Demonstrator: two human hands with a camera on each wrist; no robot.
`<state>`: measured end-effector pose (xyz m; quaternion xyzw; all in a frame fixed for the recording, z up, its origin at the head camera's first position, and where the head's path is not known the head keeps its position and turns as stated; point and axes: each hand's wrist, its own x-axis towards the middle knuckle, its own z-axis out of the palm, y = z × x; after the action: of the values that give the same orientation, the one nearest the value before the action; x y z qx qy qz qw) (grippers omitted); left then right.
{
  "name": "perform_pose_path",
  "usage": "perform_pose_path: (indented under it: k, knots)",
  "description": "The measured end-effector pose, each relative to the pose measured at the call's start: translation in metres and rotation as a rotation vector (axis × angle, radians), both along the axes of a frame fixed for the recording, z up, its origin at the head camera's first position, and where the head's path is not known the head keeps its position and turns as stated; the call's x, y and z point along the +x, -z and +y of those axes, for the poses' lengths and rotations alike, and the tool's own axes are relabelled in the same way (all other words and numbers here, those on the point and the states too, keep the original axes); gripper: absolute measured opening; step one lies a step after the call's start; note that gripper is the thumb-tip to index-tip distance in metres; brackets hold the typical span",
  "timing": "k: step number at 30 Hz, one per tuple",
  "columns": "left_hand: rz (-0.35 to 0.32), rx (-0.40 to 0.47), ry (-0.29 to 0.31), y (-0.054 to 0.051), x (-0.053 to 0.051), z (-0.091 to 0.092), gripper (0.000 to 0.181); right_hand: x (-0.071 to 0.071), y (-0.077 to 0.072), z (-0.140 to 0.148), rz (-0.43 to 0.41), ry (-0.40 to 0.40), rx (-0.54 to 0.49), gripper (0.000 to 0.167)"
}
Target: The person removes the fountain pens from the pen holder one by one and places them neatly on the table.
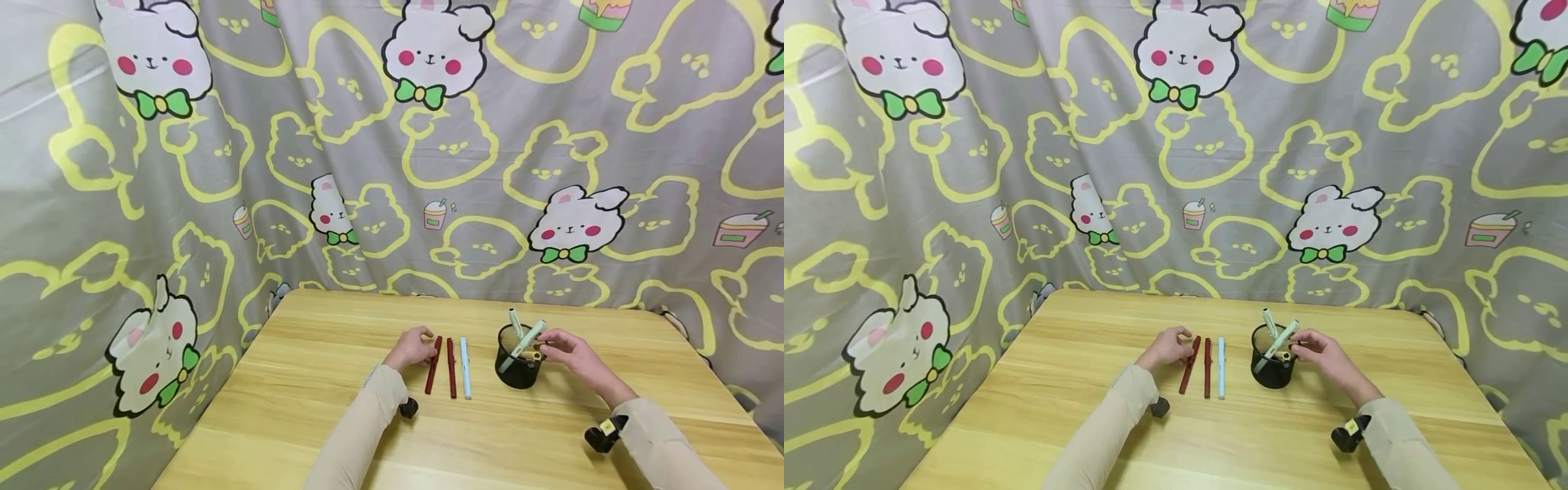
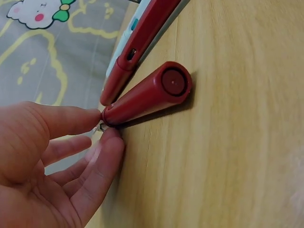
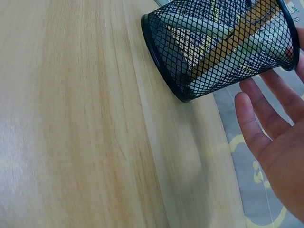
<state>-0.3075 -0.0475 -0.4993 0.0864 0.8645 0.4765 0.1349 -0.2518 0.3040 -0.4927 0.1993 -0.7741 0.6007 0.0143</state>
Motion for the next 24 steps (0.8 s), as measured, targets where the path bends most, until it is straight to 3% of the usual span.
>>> perform_pose_path:
  k: [16, 20, 24]
  knots:
    - [-0.02, 0.027, -0.038, 0.003, 0.0, 0.0, 0.033, -0.001, 0.001, -0.002, 0.007, 0.002, -0.005, 0.028]
    - [0.028, 0.004, -0.047, -0.003, 0.002, 0.0, 0.032, 0.0, 0.0, -0.002, 0.009, 0.003, -0.004, 0.028]
    - [0.159, -0.065, -0.023, -0.015, 0.004, 0.005, 0.032, 0.0, 0.0, -0.001, 0.009, 0.001, -0.003, 0.028]
